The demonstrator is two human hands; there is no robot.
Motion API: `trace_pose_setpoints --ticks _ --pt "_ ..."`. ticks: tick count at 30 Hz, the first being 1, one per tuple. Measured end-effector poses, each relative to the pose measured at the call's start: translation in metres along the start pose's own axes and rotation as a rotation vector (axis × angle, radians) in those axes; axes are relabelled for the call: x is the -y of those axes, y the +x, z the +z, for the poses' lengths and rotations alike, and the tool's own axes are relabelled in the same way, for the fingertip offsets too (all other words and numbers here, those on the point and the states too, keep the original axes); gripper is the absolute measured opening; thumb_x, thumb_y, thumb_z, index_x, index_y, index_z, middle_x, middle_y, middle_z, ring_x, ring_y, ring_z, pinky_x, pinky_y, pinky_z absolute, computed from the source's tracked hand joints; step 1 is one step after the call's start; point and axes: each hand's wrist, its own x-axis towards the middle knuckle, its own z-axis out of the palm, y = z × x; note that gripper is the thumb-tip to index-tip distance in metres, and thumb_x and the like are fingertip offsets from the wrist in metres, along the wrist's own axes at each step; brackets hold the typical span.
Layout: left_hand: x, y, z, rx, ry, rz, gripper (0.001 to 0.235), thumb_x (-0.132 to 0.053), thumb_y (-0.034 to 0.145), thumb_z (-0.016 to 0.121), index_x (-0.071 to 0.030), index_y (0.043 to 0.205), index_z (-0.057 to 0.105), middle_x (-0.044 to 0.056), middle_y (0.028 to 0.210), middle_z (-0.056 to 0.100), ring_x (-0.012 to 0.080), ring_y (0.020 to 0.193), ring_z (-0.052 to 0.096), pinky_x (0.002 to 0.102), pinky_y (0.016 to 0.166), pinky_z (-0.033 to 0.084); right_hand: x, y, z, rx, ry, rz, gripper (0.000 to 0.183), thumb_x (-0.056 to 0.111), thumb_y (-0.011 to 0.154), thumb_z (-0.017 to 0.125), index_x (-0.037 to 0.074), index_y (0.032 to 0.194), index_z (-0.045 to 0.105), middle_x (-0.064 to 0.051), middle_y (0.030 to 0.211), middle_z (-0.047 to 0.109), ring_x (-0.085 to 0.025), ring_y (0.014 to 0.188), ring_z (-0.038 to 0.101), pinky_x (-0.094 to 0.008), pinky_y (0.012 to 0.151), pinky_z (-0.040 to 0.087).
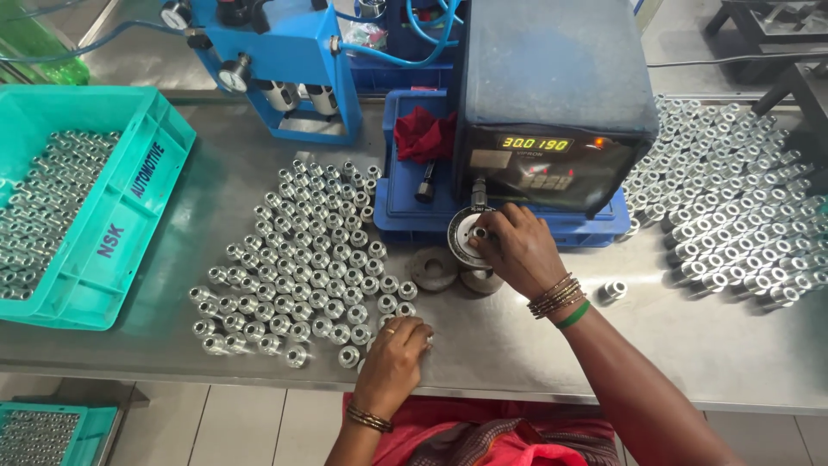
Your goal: The recorder is checking or weighing metal parts using a digital measuring device on a workbench.
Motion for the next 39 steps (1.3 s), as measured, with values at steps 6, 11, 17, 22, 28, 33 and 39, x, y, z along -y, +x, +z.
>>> trace_pose_setpoints --ticks 6,11,17,22,28,33,39 --pt "-0.019 0.037 -0.024 -0.146 -0.107 -0.022 0.019 -0.01 0.087 0.074 -0.003 0.105 0.072 0.011 0.11 0.07 0.0298 0.105 0.068 0.042 0.094 0.054 0.0 0.004 -0.006 0.018 0.002 -0.029 0.023 0.029 0.086 0.077 0.012 0.099 0.069 -0.006 0.092 0.061 -0.028 0.092 0.062 -0.044 0.073 0.045" --pt "-0.041 0.097 -0.038 -0.343 -0.225 0.089 0.022 -0.011 0.09 0.075 -0.004 0.111 0.07 0.011 0.112 0.068 0.0298 0.107 0.068 0.04 0.094 0.055 0.008 0.003 -0.054 -0.176 0.121 -0.031 0.028 0.022 0.089 0.078 0.007 0.109 0.068 -0.009 0.102 0.064 -0.027 0.091 0.065 -0.041 0.078 0.051" --pt "-0.046 0.144 -0.007 -0.294 -0.117 0.175 0.02 -0.011 0.088 0.075 -0.006 0.107 0.071 0.007 0.111 0.069 0.0275 0.103 0.068 0.038 0.089 0.056 -0.051 -0.075 -0.051 -0.009 -0.026 0.254 0.022 0.021 0.087 0.078 0.009 0.104 0.071 -0.009 0.1 0.069 -0.027 0.084 0.07 -0.038 0.073 0.054" --pt "-0.04 0.16 -0.004 -0.264 -0.026 0.245 0.022 -0.01 0.09 0.071 -0.003 0.111 0.071 0.01 0.112 0.068 0.0274 0.106 0.066 0.038 0.095 0.054 -0.08 -0.144 -0.022 0.13 -0.192 0.41 0.023 0.028 0.086 0.075 0.014 0.104 0.074 -0.006 0.099 0.072 -0.028 0.08 0.072 -0.042 0.067 0.054" --pt "-0.032 0.158 0.002 -0.201 -0.005 0.241 0.025 -0.011 0.089 0.071 -0.005 0.113 0.071 0.008 0.115 0.068 0.0277 0.109 0.066 0.04 0.098 0.052 -0.13 -0.179 -0.012 0.055 -0.29 0.495 0.025 0.029 0.094 0.07 0.017 0.116 0.071 -0.01 0.113 0.07 -0.026 0.078 0.071 -0.038 0.068 0.056" --pt "-0.034 0.139 -0.027 -0.348 0.013 0.299 0.036 -0.024 0.081 0.074 -0.006 0.112 0.07 0.012 0.12 0.067 0.0315 0.11 0.064 0.048 0.096 0.047 -0.093 -0.129 -0.044 -0.153 -0.484 0.355 0.032 0.023 0.082 0.076 0.013 0.112 0.074 -0.01 0.113 0.069 -0.026 0.087 0.071 -0.044 0.07 0.052" --pt "0.024 0.062 0.012 -0.082 0.025 -0.256 0.02 -0.029 0.097 0.071 -0.011 0.106 0.072 0.005 0.109 0.067 0.0262 0.104 0.066 0.045 0.094 0.046 -0.032 -0.07 -0.038 -0.073 0.175 0.267 0.027 0.012 0.088 0.075 0.008 0.114 0.072 -0.011 0.114 0.066 -0.022 0.085 0.071 -0.036 0.07 0.055"
